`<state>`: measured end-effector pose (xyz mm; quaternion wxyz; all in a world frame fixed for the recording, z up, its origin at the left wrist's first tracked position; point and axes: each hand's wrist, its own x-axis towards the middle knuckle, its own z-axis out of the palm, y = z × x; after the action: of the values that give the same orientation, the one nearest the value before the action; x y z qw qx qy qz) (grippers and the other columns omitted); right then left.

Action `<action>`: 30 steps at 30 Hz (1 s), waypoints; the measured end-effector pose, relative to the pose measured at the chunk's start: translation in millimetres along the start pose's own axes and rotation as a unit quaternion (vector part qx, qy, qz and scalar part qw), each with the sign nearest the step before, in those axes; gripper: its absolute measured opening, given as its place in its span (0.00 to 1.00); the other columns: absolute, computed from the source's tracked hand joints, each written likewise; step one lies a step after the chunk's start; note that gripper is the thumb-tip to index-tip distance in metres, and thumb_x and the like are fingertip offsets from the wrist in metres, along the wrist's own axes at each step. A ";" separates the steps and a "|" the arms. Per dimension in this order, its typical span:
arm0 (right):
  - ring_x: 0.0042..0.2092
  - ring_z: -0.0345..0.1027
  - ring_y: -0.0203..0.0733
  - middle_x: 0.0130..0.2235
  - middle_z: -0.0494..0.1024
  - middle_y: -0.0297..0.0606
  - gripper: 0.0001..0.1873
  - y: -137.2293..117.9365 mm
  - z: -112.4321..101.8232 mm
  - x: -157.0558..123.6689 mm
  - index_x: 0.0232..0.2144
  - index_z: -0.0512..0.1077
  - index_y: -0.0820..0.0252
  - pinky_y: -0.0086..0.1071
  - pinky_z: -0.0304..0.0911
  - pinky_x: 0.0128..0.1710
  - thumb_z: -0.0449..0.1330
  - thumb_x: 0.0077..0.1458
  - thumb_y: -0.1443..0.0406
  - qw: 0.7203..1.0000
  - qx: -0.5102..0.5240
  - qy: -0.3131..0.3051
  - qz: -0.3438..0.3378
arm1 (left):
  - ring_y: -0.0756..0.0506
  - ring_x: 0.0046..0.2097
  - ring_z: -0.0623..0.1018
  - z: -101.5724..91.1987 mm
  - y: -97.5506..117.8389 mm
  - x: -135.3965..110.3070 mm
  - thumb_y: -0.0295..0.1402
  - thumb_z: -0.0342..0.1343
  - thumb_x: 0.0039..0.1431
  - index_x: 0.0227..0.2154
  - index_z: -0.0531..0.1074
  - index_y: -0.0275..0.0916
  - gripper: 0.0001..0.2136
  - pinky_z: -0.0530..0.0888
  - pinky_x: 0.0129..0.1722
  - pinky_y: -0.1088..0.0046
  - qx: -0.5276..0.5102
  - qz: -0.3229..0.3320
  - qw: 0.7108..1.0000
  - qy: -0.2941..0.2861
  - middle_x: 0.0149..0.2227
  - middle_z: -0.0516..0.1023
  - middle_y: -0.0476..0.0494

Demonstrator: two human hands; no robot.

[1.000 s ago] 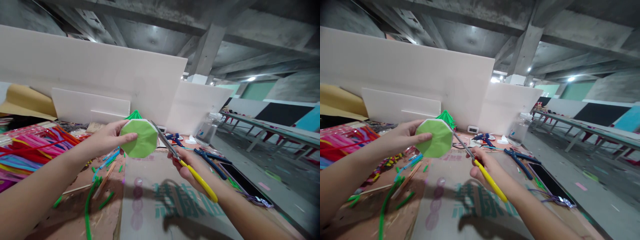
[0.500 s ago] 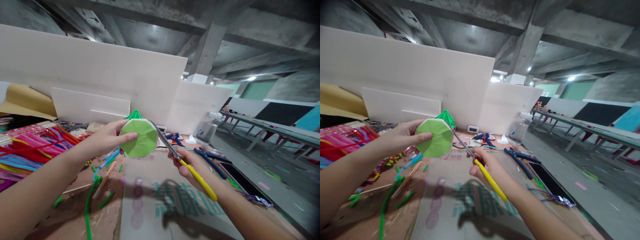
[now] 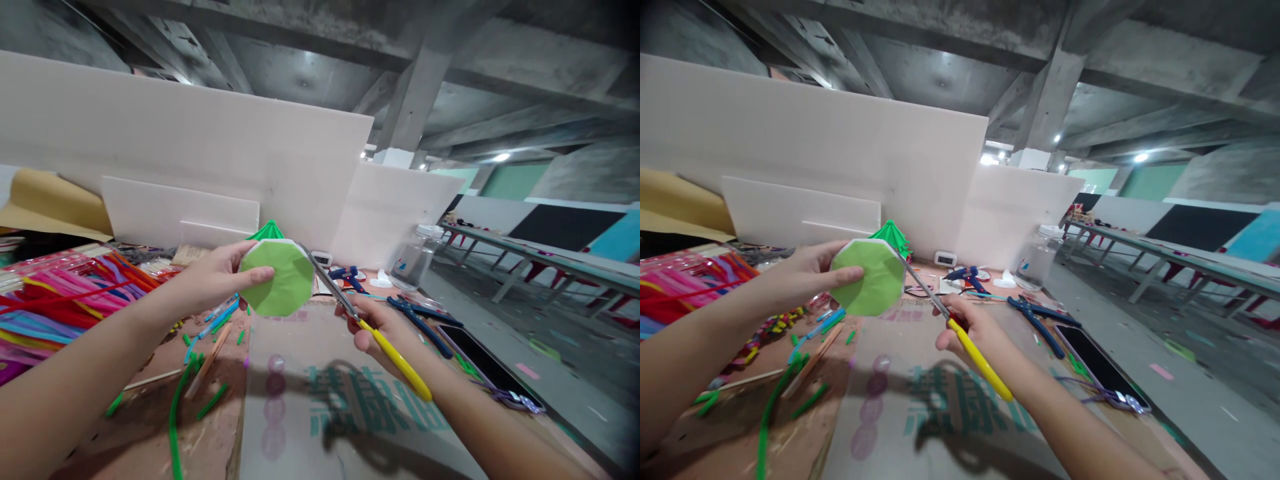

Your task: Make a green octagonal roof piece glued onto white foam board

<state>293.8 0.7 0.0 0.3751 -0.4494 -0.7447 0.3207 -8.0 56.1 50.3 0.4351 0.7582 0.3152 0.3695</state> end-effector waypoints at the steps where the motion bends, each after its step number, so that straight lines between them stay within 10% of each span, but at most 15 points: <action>1: 0.26 0.51 0.35 0.24 0.63 0.28 0.26 0.1 0.0 0.3 0.39 0.70 0.60 0.29 0.45 0.24 0.66 0.46 0.47 1.000 -0.006 0.003 0.004 | 0.47 0.31 0.79 -0.1 0.1 0.1 0.49 0.61 0.58 0.48 0.71 0.40 0.22 0.73 0.23 0.79 0.001 0.000 1.000 0.000 0.34 0.78 0.47; 30: 0.29 0.55 0.37 0.29 0.63 0.31 0.37 2.7 -1.7 -0.9 0.44 0.70 0.57 0.30 0.54 0.28 0.59 0.47 0.34 0.999 -0.011 0.013 -0.041 | 0.46 0.34 0.79 -1.5 -5.1 2.0 0.49 0.63 0.55 0.53 0.71 0.40 0.26 0.75 0.25 0.77 -0.025 -0.008 1.000 0.008 0.41 0.80 0.42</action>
<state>296.7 1.1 -1.6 0.3927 -0.4268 -0.7610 0.2907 -8.9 60.5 46.9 0.4544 0.7414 0.3150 0.3803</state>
